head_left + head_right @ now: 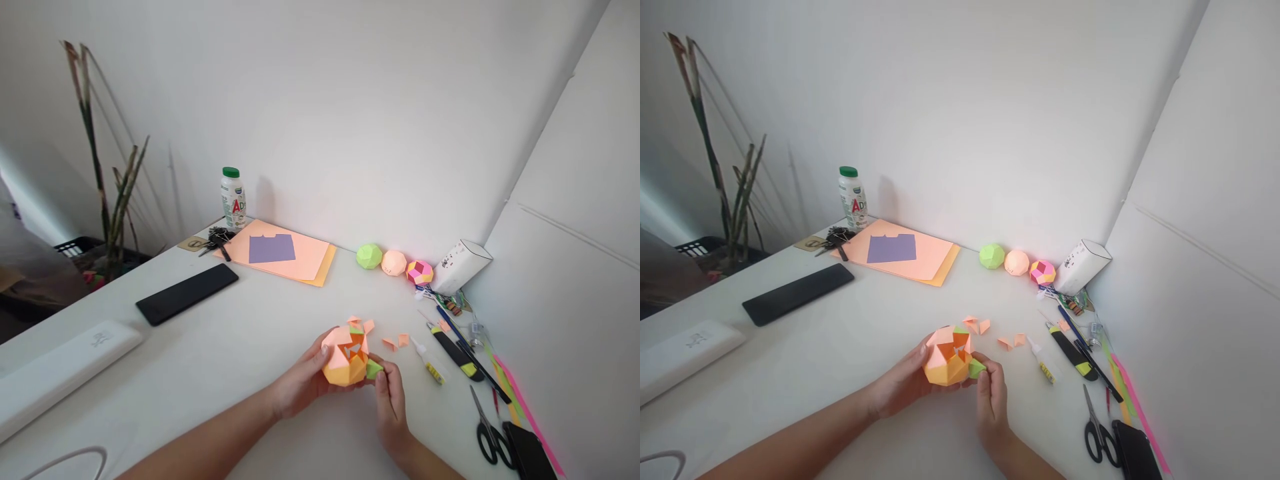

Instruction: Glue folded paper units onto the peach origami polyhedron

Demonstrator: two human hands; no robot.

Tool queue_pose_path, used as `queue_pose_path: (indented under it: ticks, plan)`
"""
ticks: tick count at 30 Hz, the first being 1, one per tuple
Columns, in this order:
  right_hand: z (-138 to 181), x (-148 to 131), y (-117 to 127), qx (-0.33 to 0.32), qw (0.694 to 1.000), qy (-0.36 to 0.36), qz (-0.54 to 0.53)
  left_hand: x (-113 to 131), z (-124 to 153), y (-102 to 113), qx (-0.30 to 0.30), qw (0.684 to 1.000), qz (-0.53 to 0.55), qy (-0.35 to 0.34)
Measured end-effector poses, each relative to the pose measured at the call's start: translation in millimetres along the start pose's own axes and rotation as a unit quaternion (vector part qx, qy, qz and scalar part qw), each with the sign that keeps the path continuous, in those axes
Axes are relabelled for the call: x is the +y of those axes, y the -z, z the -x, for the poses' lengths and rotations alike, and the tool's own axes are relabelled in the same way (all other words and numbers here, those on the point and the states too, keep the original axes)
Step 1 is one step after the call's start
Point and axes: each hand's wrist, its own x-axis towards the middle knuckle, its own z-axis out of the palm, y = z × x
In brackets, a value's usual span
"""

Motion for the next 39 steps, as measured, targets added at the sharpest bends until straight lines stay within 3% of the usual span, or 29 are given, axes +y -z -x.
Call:
queue_pose_path:
  ticks: [5,12,16,22,34,39]
  plan:
    - [1,0,0,-0.040,0.997,0.051,-0.030,-4,-2,13,0.059,0.998,0.032,0.015]
    - [-10,4,2,-0.012,0.998,-0.025,-0.058,-7,0,30,0.069,0.994,0.080,0.011]
    - [-13,4,2,-0.047,0.995,-0.082,-0.032,-8,0,26,0.045,0.996,0.069,-0.020]
    - [-15,1,1,-0.124,0.988,-0.087,-0.027,-5,1,20,-0.020,1.000,0.017,-0.013]
    - [-15,4,3,-0.165,0.979,-0.112,-0.052,-5,2,14,-0.049,0.999,-0.025,0.002]
    - [-16,0,2,-0.163,0.967,-0.160,-0.115,-4,3,11,-0.043,0.998,-0.044,0.002]
